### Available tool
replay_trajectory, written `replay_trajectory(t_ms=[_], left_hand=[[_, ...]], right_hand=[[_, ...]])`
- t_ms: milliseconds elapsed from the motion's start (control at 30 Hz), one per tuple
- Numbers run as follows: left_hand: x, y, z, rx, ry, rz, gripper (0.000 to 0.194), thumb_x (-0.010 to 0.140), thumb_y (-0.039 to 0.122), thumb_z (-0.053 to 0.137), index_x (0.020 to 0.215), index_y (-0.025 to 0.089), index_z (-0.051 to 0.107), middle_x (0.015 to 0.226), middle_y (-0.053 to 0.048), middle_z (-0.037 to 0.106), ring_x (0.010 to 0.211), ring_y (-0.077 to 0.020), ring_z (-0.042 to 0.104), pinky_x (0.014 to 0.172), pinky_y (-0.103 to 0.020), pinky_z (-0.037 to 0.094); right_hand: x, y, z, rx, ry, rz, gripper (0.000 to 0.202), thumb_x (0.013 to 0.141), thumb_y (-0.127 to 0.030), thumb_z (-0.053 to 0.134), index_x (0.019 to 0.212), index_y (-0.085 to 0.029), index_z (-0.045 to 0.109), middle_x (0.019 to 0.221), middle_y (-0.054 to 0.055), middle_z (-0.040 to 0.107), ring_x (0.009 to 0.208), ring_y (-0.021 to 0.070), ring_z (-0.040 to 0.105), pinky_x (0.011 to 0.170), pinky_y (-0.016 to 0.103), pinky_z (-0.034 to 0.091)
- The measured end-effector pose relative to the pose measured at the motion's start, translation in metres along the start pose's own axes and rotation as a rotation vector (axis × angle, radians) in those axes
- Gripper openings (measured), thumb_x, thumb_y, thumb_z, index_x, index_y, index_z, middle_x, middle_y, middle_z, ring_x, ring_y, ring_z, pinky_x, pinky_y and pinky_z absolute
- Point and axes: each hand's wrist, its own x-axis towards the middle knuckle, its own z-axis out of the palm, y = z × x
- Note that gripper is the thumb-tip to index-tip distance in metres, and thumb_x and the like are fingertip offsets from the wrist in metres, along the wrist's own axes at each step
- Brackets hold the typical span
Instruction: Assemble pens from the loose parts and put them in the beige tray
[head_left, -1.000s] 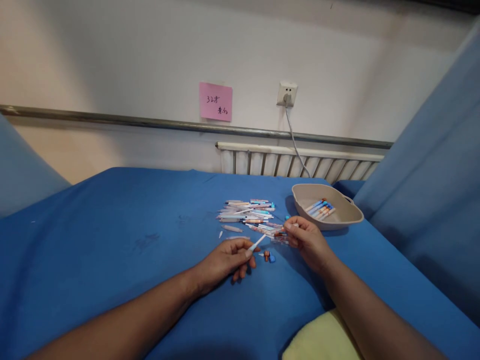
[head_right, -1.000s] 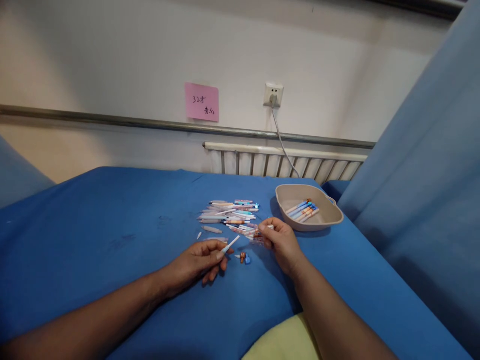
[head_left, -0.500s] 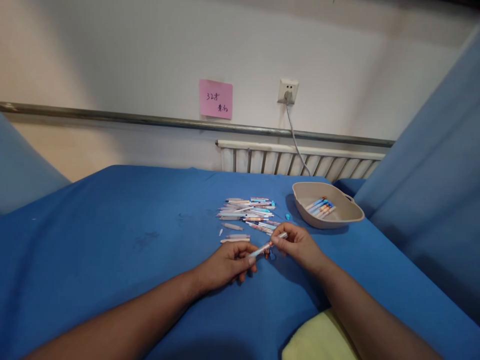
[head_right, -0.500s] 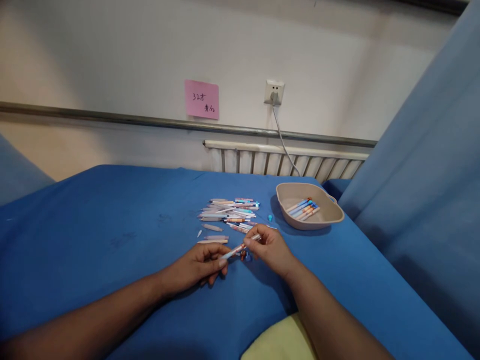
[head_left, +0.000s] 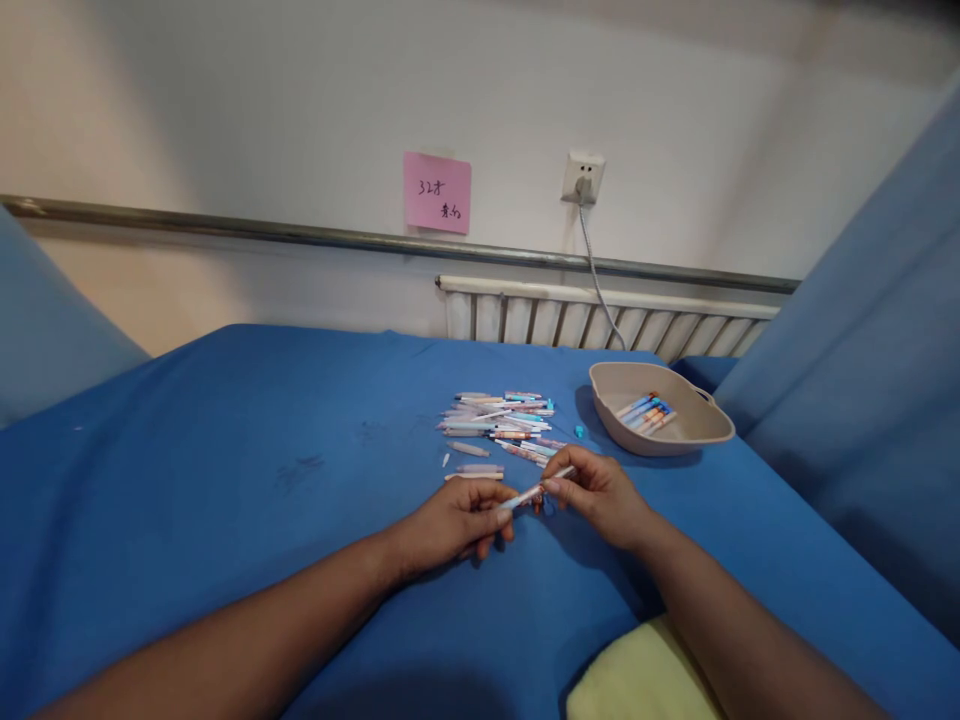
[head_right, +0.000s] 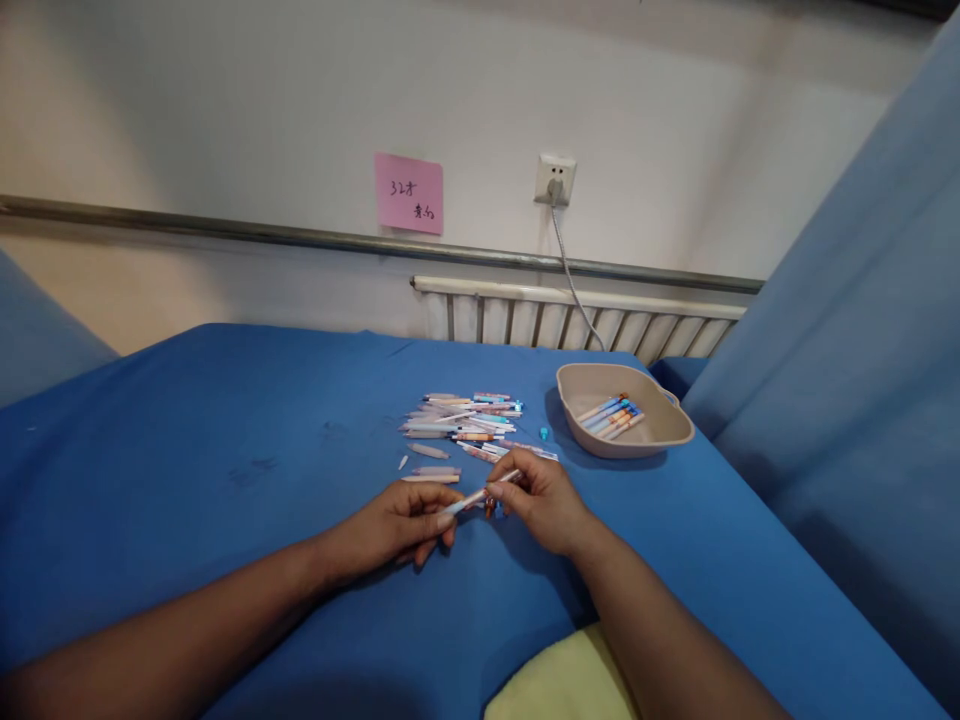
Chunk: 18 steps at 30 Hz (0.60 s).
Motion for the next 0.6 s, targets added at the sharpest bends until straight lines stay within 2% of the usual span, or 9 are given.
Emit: replay_trajectory(t_ms=[167, 400, 600], left_hand=[[0.0001, -0.0002, 0.0009, -0.011, 0.010, -0.008, 0.034, 0.082, 0.042, 0.059, 0.098, 0.013, 0.063, 0.070, 0.000, 0.062, 0.039, -0.0034, 0.043, 0.035, -0.015, 0.026], [0.0007, -0.0032, 0.0034, 0.003, 0.088, 0.010, 0.029, 0.079, 0.034, 0.063, 0.099, 0.014, 0.064, 0.067, 0.000, 0.064, 0.041, -0.0050, 0.047, 0.038, -0.015, 0.031], [0.0007, -0.0042, 0.0019, -0.023, 0.059, 0.004, 0.030, 0.078, 0.036, 0.064, 0.098, 0.013, 0.063, 0.068, -0.001, 0.065, 0.039, -0.0045, 0.045, 0.037, -0.016, 0.030]], right_hand=[[0.0004, -0.0001, 0.0039, 0.009, 0.077, 0.001, 0.021, 0.077, -0.038, 0.065, 0.076, -0.019, 0.057, 0.064, -0.001, 0.064, 0.052, 0.0106, 0.054, 0.051, 0.023, 0.042], [0.0011, 0.0002, 0.0022, 0.017, 0.029, 0.069, 0.026, 0.076, -0.043, 0.065, 0.075, -0.018, 0.056, 0.066, 0.001, 0.066, 0.049, 0.0091, 0.051, 0.049, 0.022, 0.041], [0.0007, -0.0003, -0.0014, 0.057, -0.034, 0.040, 0.025, 0.077, -0.041, 0.065, 0.077, -0.017, 0.058, 0.068, 0.002, 0.066, 0.055, 0.0100, 0.053, 0.055, 0.023, 0.043]])
